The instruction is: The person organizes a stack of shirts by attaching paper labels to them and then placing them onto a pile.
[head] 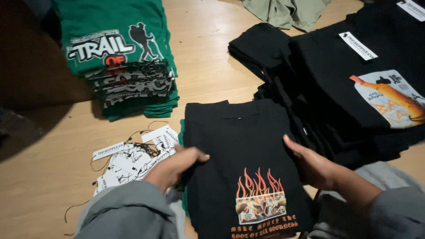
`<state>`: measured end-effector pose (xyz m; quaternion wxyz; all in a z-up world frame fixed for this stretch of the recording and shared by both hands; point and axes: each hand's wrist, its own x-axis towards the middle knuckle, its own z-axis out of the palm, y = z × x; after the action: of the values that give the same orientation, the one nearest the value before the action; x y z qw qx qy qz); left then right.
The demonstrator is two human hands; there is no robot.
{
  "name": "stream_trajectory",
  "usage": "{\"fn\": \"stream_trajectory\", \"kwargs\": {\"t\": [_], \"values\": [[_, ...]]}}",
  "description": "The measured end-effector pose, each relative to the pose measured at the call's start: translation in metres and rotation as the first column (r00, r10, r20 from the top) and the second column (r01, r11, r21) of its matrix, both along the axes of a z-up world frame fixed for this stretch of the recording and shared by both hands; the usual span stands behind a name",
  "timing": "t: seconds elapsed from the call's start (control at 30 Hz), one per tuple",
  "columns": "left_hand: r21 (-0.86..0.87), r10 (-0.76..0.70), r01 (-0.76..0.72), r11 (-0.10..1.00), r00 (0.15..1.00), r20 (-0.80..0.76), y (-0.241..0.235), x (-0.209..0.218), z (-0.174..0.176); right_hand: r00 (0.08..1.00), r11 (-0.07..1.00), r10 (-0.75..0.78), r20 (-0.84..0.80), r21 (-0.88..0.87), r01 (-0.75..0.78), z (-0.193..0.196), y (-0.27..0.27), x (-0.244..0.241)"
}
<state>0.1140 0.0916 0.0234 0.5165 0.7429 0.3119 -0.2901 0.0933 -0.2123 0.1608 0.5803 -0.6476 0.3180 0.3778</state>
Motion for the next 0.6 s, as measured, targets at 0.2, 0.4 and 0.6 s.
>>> {"fn": "stream_trajectory", "kwargs": {"t": [0.2, 0.4, 0.6], "values": [[0.356, -0.228, -0.22, 0.908, 0.454, 0.861, -0.125, 0.065, 0.083, 0.978, 0.971, -0.204, 0.052, 0.141, 0.195, -0.042, -0.013, 0.016], [-0.442, -0.021, 0.247, 0.862, 0.89, 0.456, -0.212, 0.116, 0.146, 0.857, 0.805, -0.511, -0.062, 0.315, 0.503, -0.075, -0.039, 0.01], [-0.519, -0.071, 0.209, 0.829, 0.959, 0.274, -0.256, 0.142, 0.128, 0.775, 0.699, -0.63, -0.047, 0.399, 0.593, -0.114, -0.053, 0.032]]}}
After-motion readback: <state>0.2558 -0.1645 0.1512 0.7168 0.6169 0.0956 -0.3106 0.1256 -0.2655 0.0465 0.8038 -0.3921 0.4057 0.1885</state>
